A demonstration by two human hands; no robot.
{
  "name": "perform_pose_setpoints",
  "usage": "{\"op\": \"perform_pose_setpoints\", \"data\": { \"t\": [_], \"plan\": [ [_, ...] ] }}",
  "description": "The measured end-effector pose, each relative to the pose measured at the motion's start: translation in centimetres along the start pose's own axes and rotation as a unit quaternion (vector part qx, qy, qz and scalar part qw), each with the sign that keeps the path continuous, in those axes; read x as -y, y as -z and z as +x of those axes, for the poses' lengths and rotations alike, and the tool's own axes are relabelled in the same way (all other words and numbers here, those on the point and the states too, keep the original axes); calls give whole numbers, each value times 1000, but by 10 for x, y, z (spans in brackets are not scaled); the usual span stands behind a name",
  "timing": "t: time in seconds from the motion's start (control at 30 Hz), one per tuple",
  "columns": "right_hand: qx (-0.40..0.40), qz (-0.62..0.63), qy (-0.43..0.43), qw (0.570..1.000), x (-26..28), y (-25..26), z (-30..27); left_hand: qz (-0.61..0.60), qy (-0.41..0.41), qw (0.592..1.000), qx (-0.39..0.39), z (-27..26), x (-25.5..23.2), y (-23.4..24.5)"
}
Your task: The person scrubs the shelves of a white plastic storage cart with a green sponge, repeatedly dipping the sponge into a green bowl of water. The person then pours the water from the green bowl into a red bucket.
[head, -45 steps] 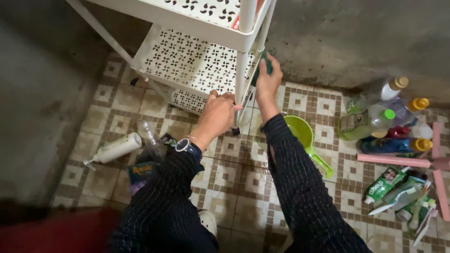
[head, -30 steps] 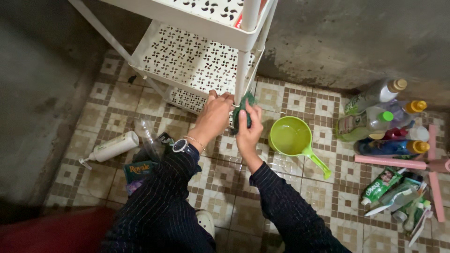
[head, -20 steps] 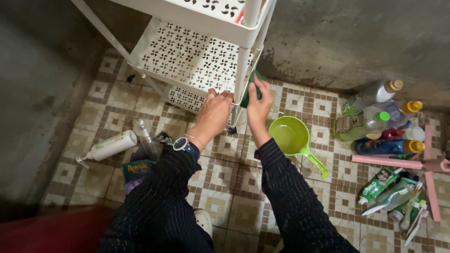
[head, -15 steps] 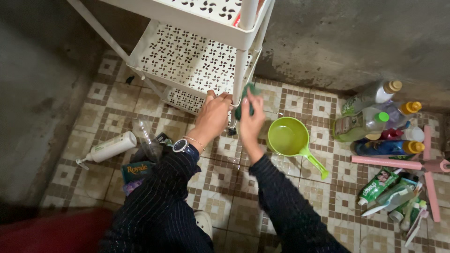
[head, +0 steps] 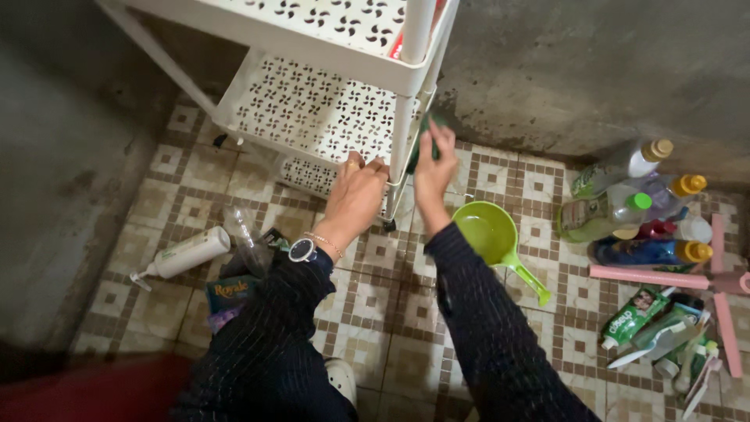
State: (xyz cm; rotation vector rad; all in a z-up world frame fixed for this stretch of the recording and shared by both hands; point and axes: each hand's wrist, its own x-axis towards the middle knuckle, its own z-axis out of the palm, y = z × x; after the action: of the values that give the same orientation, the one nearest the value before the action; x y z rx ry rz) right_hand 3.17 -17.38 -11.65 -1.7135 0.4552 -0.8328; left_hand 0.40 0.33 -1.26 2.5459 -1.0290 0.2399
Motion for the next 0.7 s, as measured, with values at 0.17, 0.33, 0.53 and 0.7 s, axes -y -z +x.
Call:
{"op": "perform_pose_setpoints", "data": {
  "t": [0.17,0.33,0.53,0.7],
  "plan": [
    [26,24,60,998,-13,-20,66,-66,-27,996,51,2,13,-3],
    [47,24,30,998,-13,-24,67,-78,-21,993,84,3,25,-15],
    [67,69,34,995,4,8,-39,-66,-22,994,90,6,27,-24],
    [65,94,29,993,19,22,-86,-107,-10,989,97,5,22,-12]
  ]
}}
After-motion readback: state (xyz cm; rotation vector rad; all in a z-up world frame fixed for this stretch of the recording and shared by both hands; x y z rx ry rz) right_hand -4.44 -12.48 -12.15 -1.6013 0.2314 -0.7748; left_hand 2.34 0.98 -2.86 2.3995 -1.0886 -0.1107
